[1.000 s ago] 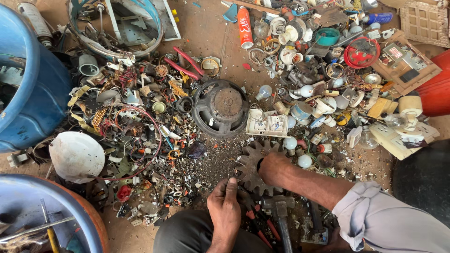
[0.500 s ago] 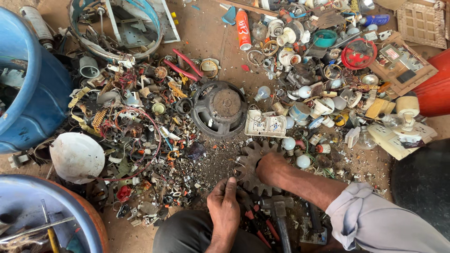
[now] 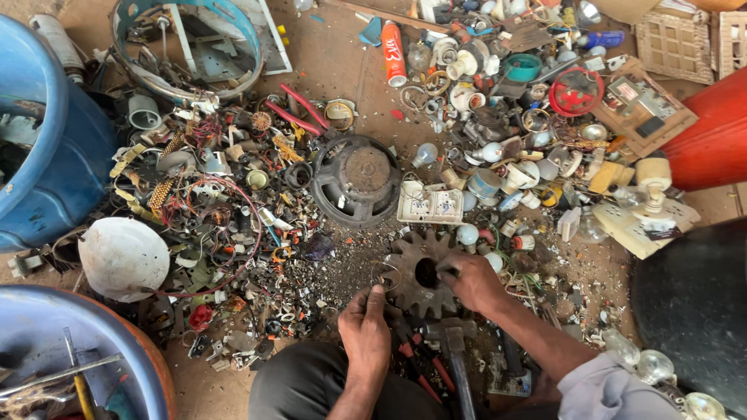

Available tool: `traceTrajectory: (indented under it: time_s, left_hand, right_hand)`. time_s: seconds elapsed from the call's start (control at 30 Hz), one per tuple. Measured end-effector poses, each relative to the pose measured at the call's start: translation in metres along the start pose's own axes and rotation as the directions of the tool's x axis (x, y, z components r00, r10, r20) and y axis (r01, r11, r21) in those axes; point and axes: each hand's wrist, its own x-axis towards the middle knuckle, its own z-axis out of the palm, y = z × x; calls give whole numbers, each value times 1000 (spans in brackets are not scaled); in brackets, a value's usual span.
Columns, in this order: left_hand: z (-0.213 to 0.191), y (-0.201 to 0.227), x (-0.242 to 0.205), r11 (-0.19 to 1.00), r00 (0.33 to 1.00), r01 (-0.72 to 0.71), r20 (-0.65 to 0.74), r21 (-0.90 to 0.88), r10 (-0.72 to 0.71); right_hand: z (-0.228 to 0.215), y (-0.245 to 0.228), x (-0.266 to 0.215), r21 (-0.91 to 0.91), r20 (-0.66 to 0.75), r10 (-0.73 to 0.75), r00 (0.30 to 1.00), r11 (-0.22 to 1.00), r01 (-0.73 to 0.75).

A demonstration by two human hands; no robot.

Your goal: The person sits on the floor and uses a hammer to repeatedly strike a metal gear-like object, attempting to break it apart or remove a central component. The person holds the object with one hand and strikes it with the other, occasionally adjusting its position.

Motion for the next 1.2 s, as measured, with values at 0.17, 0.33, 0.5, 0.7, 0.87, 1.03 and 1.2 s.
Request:
traceTrajectory:
  time_s: [0.17,0.33,0.5,0.7,0.87,1.03,1.2]
  left_hand:
    - [2,-2,1,999,1000,-5,-14,-47,5]
    - [3,-3,4,999,999,-15,-30,44,17]
    - [2,-6,6,1000,999,4,-35,5,-3]
    - [-1,-5,5,998,999,34,6,-46,-33]
    - [-1,-6,3,1000,1000,14,-16,-10,-14]
    - [-2,-2,3,995,999,38,11,-93,-37]
    - [-2,1,2,993,997,72,22,-96,-70]
  right_hand:
    - [-7,-36,10,-505,242,-141,960,826,249]
    - [-7,-83,49,-761,586,518,623,616,204]
    - [9,-98,73,-802,541,634,553,587,111]
    - [11,-100,74,-847,501,704,503,519,117]
    - [16,-100,73,-844,536,701,471,463,271]
    - [16,-90,71,-828,560,646,518,434,354]
    - [4,-47,52,-746,543,413,731,637,193]
